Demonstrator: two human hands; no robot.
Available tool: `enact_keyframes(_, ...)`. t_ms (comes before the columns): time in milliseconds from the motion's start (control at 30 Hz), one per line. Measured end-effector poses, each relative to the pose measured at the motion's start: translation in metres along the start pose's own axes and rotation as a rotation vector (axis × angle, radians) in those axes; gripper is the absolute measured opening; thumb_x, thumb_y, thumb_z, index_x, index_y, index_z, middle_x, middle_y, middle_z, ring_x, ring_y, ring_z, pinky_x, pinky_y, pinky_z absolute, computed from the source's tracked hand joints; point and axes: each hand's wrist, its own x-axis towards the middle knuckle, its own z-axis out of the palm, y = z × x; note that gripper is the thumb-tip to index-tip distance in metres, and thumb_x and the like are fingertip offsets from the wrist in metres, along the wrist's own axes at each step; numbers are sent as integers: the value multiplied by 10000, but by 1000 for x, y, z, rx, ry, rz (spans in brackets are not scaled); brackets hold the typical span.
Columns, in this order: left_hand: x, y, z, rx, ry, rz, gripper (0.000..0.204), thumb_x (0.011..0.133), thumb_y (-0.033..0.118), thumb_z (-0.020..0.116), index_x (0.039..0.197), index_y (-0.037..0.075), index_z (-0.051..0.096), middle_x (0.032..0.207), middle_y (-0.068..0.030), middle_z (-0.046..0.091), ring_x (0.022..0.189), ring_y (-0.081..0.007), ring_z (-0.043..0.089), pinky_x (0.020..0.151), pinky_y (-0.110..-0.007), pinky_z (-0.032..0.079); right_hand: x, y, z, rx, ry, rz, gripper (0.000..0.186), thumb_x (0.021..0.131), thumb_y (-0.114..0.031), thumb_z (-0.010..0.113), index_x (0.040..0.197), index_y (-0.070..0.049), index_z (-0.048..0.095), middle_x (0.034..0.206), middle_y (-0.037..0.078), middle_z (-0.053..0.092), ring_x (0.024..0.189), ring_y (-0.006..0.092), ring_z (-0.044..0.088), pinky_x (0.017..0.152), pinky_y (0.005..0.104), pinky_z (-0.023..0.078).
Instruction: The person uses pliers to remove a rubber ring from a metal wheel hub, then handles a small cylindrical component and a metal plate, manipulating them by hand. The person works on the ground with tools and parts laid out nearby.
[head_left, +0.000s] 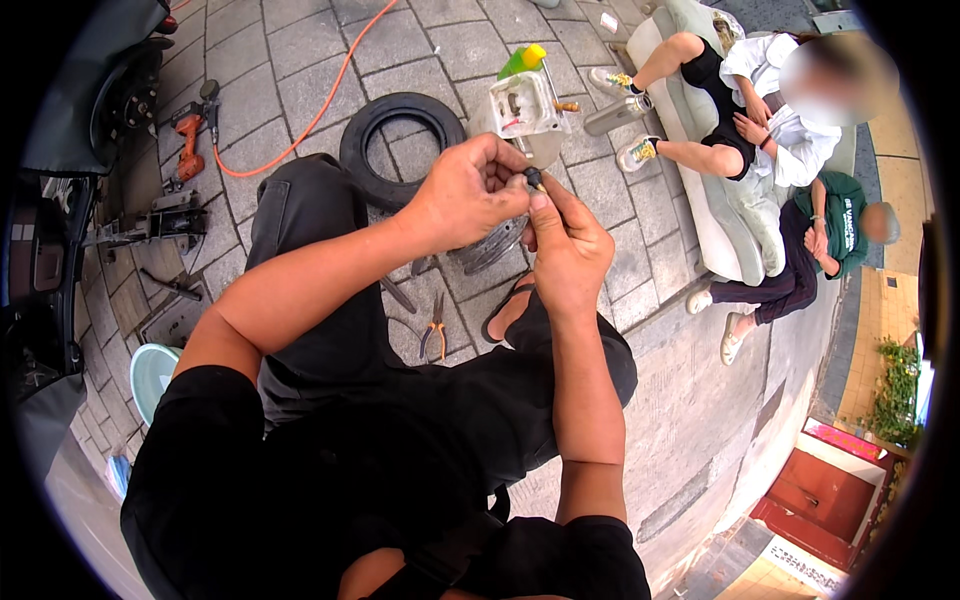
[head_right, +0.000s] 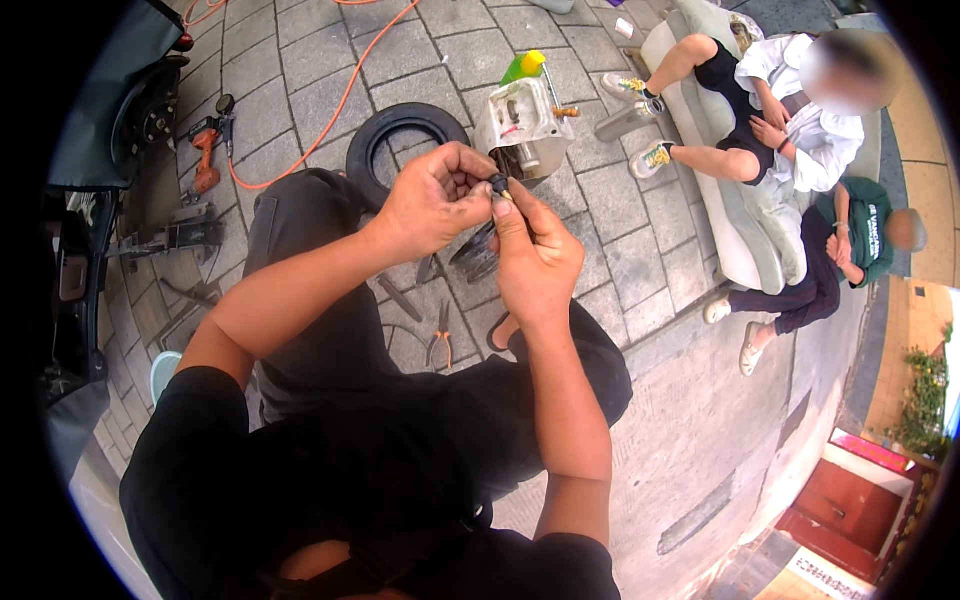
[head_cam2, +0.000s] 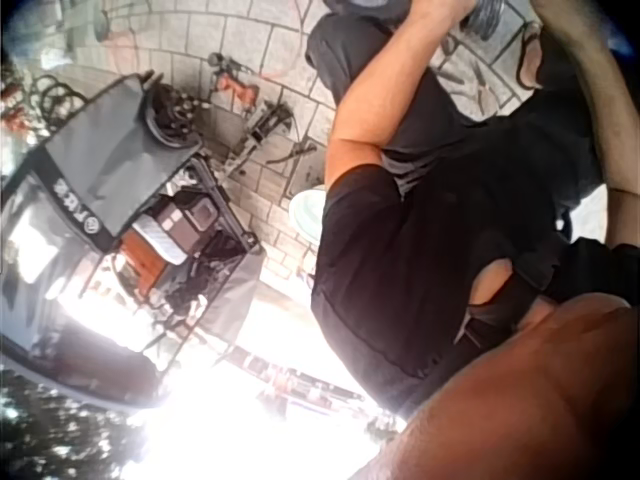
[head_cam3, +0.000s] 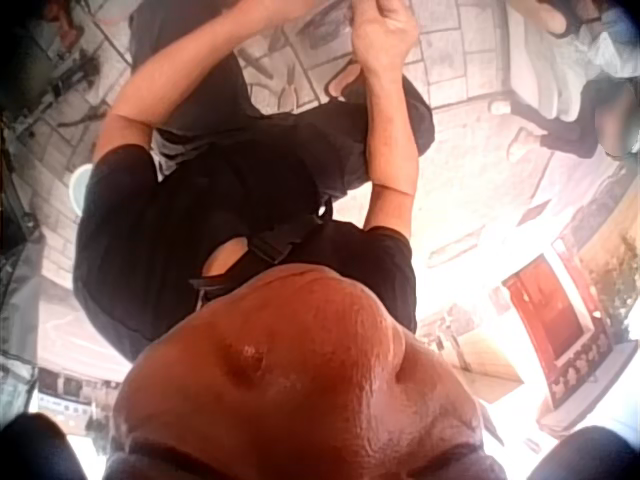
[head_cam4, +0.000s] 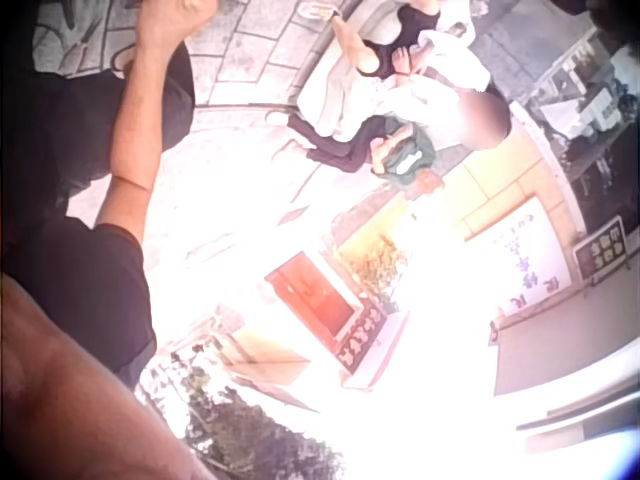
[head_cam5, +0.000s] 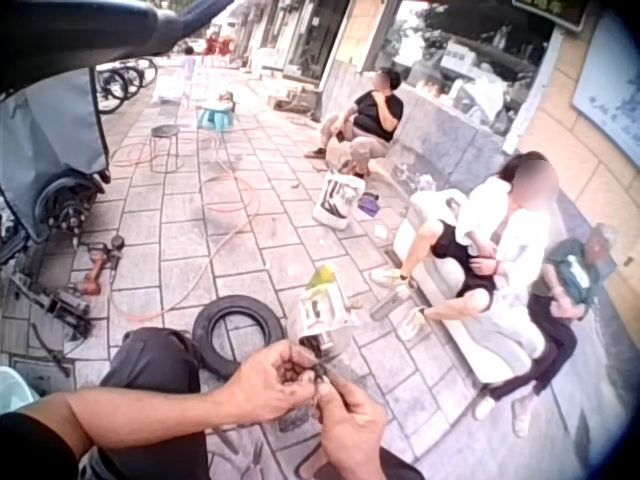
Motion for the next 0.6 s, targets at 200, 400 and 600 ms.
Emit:
enact_keyframes(200,-1,2,4,7,18,6,226,945,-55,694,1147,-30,595,1072,-42,644,951,-62,642,857,-247,559,3,2,-3,92,-2,62,301,1014,-112,725,1274,39,720,801,-7,668,645,48,552,572,205,441)
enact_keyframes(400,1,-4,7,35,53,16,226,940,-56,697,1135,-27,586,1089,-45,637,948,-57,639,844,-243,559,7,6,-5,278,-7,161,322,1004,-114,731,1267,70,704,762,-16,638,580,36,491,519,206,386)
enact_keyframes(600,1,-4,7,49,58,9,233,935,-44,709,1133,-27,587,1067,-41,639,928,-55,635,828,-243,558,10,3,-2,345,9,228,312,1003,-115,730,1248,76,704,750,-32,627,532,21,441,479,212,345)
